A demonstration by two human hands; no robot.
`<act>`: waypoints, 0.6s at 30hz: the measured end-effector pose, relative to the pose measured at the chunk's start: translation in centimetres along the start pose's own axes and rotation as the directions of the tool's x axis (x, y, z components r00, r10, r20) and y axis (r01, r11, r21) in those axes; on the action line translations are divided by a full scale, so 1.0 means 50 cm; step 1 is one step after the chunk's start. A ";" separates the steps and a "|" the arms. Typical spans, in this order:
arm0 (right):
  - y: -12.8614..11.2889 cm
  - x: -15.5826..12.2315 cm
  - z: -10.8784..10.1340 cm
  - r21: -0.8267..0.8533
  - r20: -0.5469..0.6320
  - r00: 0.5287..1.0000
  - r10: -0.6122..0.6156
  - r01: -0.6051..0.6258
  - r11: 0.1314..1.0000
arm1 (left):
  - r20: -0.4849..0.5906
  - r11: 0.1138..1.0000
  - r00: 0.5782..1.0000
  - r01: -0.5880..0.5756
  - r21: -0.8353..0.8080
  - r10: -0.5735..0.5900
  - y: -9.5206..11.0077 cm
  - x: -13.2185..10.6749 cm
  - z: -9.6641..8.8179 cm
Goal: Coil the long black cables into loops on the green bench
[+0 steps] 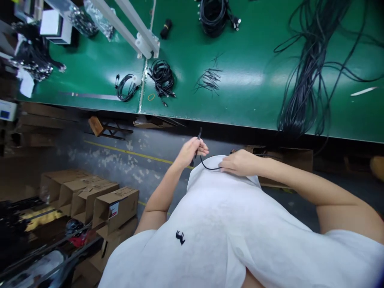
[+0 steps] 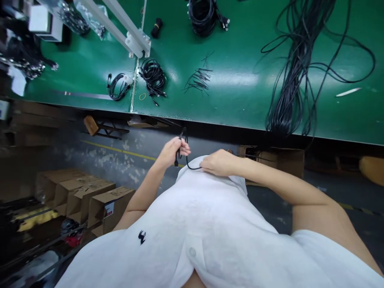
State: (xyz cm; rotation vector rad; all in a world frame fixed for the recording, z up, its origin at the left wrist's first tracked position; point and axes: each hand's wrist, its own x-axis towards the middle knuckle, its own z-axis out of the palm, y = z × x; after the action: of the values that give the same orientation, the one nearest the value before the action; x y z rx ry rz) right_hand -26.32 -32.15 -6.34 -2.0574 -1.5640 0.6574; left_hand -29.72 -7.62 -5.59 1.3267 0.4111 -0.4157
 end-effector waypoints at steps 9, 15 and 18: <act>0.136 0.010 -0.089 0.197 -0.186 0.945 0.267 -0.230 0.953 | 0.364 0.964 0.922 0.206 -0.168 -0.134 -0.015 -0.024 0.029; 0.275 -0.138 0.022 -0.027 -0.310 0.731 0.608 -0.646 0.763 | -0.242 0.757 0.969 -0.198 -0.622 0.054 0.069 -0.036 -0.080; 0.192 -0.120 0.076 -0.199 0.006 0.938 0.346 -0.338 0.920 | -0.274 0.829 0.962 -0.173 -0.532 0.025 0.068 -0.015 -0.083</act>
State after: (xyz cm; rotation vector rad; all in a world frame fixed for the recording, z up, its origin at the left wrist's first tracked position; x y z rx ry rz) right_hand -23.00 -39.97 -14.73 -2.5140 -1.3445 0.6943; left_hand -28.84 -2.87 -3.14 0.8237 0.6225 -0.0191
